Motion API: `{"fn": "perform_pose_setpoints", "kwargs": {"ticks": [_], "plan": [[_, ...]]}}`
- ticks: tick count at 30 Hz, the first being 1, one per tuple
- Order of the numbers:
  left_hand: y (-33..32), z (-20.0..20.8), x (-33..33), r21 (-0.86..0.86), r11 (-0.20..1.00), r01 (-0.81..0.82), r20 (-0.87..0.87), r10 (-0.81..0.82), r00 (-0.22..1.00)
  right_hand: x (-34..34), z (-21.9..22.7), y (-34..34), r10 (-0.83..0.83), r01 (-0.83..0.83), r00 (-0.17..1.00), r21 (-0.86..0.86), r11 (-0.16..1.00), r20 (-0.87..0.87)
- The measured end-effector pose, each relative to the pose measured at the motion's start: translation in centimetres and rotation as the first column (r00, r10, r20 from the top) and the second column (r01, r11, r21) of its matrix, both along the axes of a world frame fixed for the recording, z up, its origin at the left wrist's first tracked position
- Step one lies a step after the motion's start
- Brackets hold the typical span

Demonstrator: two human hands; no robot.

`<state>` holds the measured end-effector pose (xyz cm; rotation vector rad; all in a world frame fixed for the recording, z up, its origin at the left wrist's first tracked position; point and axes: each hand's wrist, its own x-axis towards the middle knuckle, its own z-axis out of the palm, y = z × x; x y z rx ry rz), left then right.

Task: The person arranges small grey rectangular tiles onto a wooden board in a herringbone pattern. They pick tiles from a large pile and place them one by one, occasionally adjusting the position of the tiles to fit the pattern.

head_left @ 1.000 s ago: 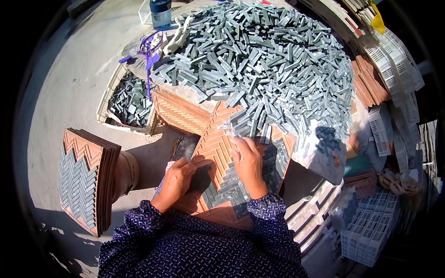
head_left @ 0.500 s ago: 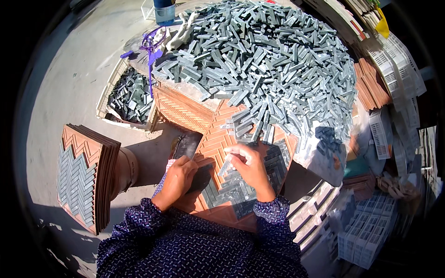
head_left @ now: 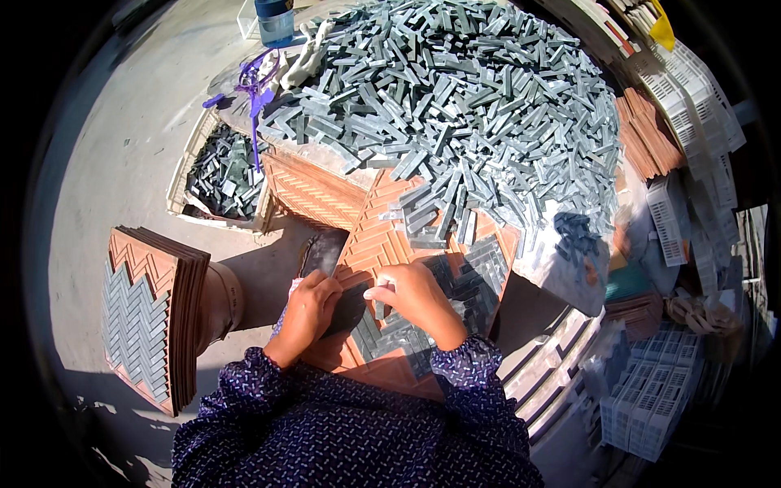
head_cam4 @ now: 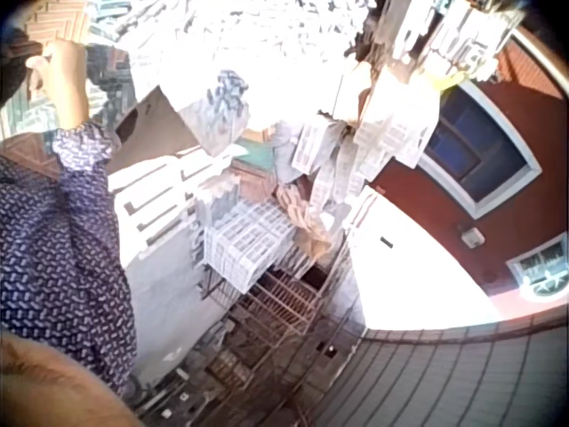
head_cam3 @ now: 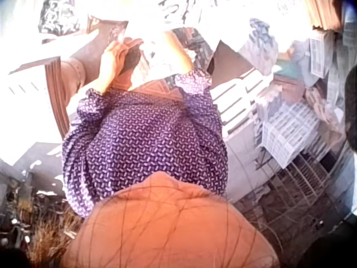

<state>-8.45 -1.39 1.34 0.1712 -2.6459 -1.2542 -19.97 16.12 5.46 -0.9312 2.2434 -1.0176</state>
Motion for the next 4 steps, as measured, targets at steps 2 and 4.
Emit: {"fn": "perform_pose_setpoints", "kwargs": {"ticks": [2,4], "plan": [[-0.08,0.01,0.04,-0.001,1.0,0.004,0.012,-0.004,1.0,0.0,-0.39,-0.53,0.048,-0.045,0.997,0.044,0.998,-0.066],[-0.12,-0.2,0.12,0.003,1.0,0.008,0.017,-0.008,1.0,0.09,-0.96,-0.85,0.073,-0.067,0.99,0.056,0.996,-0.118]]}}
